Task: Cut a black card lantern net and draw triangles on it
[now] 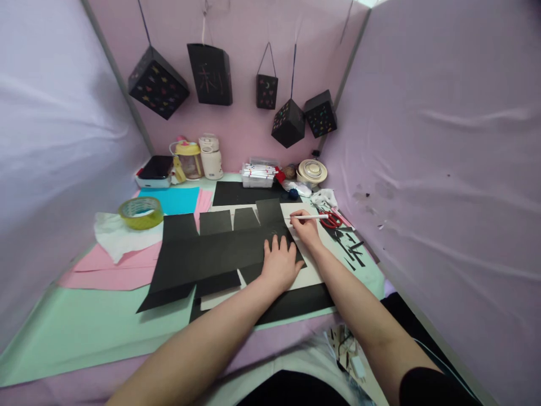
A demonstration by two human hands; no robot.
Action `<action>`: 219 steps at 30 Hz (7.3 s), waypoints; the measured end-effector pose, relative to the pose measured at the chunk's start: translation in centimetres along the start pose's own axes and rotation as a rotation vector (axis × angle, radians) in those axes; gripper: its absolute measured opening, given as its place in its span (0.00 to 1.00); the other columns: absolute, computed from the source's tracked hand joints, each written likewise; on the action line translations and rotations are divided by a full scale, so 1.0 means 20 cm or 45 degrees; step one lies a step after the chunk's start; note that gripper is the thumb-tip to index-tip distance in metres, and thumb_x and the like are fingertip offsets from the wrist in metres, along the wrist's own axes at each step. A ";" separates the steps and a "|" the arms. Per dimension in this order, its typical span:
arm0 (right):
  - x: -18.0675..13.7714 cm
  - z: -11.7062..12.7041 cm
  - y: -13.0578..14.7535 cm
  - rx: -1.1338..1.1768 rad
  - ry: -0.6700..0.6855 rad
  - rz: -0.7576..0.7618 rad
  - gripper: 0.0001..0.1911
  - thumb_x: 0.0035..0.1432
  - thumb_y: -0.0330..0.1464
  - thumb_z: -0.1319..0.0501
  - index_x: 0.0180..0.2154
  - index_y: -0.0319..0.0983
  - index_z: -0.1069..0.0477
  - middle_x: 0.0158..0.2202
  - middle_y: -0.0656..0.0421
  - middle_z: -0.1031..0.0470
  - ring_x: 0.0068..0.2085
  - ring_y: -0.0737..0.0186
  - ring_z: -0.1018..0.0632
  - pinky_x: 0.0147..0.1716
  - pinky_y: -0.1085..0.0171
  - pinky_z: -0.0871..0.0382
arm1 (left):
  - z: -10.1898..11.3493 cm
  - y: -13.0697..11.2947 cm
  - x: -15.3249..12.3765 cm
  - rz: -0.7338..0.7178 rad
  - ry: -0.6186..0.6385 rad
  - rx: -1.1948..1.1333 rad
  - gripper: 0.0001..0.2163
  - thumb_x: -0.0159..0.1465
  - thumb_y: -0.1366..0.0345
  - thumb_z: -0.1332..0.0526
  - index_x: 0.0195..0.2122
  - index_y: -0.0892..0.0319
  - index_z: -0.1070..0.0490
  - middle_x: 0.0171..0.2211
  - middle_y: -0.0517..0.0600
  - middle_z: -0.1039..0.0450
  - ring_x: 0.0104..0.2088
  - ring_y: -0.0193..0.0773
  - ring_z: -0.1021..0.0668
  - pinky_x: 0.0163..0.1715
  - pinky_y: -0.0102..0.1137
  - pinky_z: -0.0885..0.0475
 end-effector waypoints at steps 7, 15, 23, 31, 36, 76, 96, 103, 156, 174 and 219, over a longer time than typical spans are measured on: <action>-0.04 -0.04 0.01 -0.042 0.108 0.030 0.05 0.51 0.34 0.44 0.25 0.42 0.34 0.21 0.63 0.32 0.25 0.63 0.31 0.28 0.64 0.37 | 0.00 0.00 0.01 -0.005 0.030 -0.016 0.29 0.66 0.47 0.45 0.60 0.62 0.34 0.64 0.65 0.40 0.65 0.63 0.41 0.62 0.58 0.48; -0.03 -0.04 0.00 -0.096 0.125 0.065 0.07 0.52 0.33 0.43 0.24 0.41 0.32 0.22 0.62 0.29 0.27 0.62 0.29 0.31 0.64 0.36 | 0.02 -0.02 -0.02 -0.006 0.051 -0.017 0.33 0.65 0.40 0.49 0.59 0.63 0.33 0.64 0.67 0.40 0.64 0.66 0.41 0.61 0.60 0.48; -0.02 -0.03 0.00 -0.065 0.121 0.025 0.09 0.54 0.34 0.45 0.27 0.41 0.29 0.22 0.62 0.28 0.25 0.64 0.28 0.29 0.65 0.35 | 0.02 -0.04 -0.03 0.015 0.059 0.011 0.34 0.64 0.40 0.49 0.59 0.63 0.34 0.64 0.67 0.41 0.65 0.66 0.42 0.61 0.60 0.49; -0.03 -0.03 -0.01 -0.122 0.111 -0.021 0.04 0.48 0.32 0.42 0.25 0.40 0.30 0.22 0.63 0.28 0.27 0.63 0.29 0.29 0.65 0.36 | 0.02 -0.04 -0.03 0.005 0.048 0.052 0.34 0.64 0.40 0.50 0.60 0.63 0.34 0.64 0.67 0.41 0.64 0.66 0.41 0.61 0.60 0.48; -0.04 -0.04 0.00 -0.176 0.136 -0.001 0.03 0.47 0.31 0.44 0.23 0.41 0.34 0.21 0.64 0.30 0.26 0.64 0.30 0.29 0.65 0.37 | 0.02 -0.04 -0.03 -0.007 0.034 0.060 0.34 0.64 0.40 0.50 0.59 0.63 0.34 0.63 0.67 0.40 0.64 0.65 0.41 0.60 0.60 0.47; -0.05 -0.05 0.03 -0.281 0.184 0.054 0.06 0.48 0.33 0.44 0.23 0.42 0.40 0.21 0.65 0.35 0.26 0.64 0.33 0.31 0.65 0.40 | 0.01 -0.05 -0.03 -0.011 0.041 0.039 0.31 0.64 0.42 0.48 0.60 0.61 0.35 0.65 0.62 0.42 0.64 0.67 0.42 0.60 0.61 0.48; -0.04 -0.04 0.02 -0.285 0.124 0.032 0.07 0.49 0.33 0.43 0.23 0.42 0.41 0.21 0.65 0.34 0.26 0.64 0.32 0.30 0.65 0.41 | 0.02 -0.05 -0.03 -0.010 0.045 0.055 0.31 0.64 0.42 0.48 0.59 0.61 0.35 0.65 0.61 0.41 0.65 0.66 0.42 0.61 0.60 0.48; -0.04 -0.03 -0.01 -0.249 0.072 0.016 0.07 0.49 0.33 0.45 0.23 0.42 0.42 0.21 0.65 0.34 0.27 0.63 0.32 0.30 0.65 0.39 | 0.02 -0.05 -0.03 -0.002 0.060 0.043 0.31 0.64 0.43 0.48 0.59 0.61 0.35 0.65 0.62 0.41 0.65 0.66 0.43 0.61 0.60 0.49; -0.05 -0.05 -0.03 -0.087 0.199 -0.011 0.05 0.49 0.31 0.44 0.23 0.41 0.38 0.20 0.65 0.30 0.25 0.65 0.28 0.28 0.66 0.35 | 0.02 -0.04 -0.03 -0.005 0.052 0.023 0.33 0.65 0.41 0.51 0.60 0.62 0.35 0.65 0.61 0.42 0.65 0.67 0.43 0.61 0.61 0.49; -0.05 -0.06 -0.02 -0.144 0.255 0.028 0.06 0.51 0.32 0.43 0.22 0.41 0.37 0.22 0.64 0.28 0.26 0.64 0.27 0.31 0.65 0.35 | 0.01 -0.05 -0.03 -0.013 0.033 0.006 0.32 0.64 0.41 0.49 0.59 0.62 0.34 0.65 0.63 0.42 0.64 0.68 0.42 0.60 0.62 0.49; -0.04 -0.04 -0.02 -0.123 0.186 -0.026 0.06 0.47 0.31 0.44 0.21 0.42 0.40 0.19 0.65 0.31 0.25 0.64 0.28 0.27 0.66 0.36 | 0.02 -0.05 -0.03 -0.012 0.051 0.038 0.32 0.63 0.42 0.48 0.60 0.61 0.36 0.65 0.62 0.42 0.64 0.67 0.42 0.60 0.61 0.49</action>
Point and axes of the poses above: each hand's wrist, its own x-axis towards the middle knuckle, its own z-axis out of the back of the hand, y = z × x, the point moved 6 cm from there along x, towards the middle knuckle
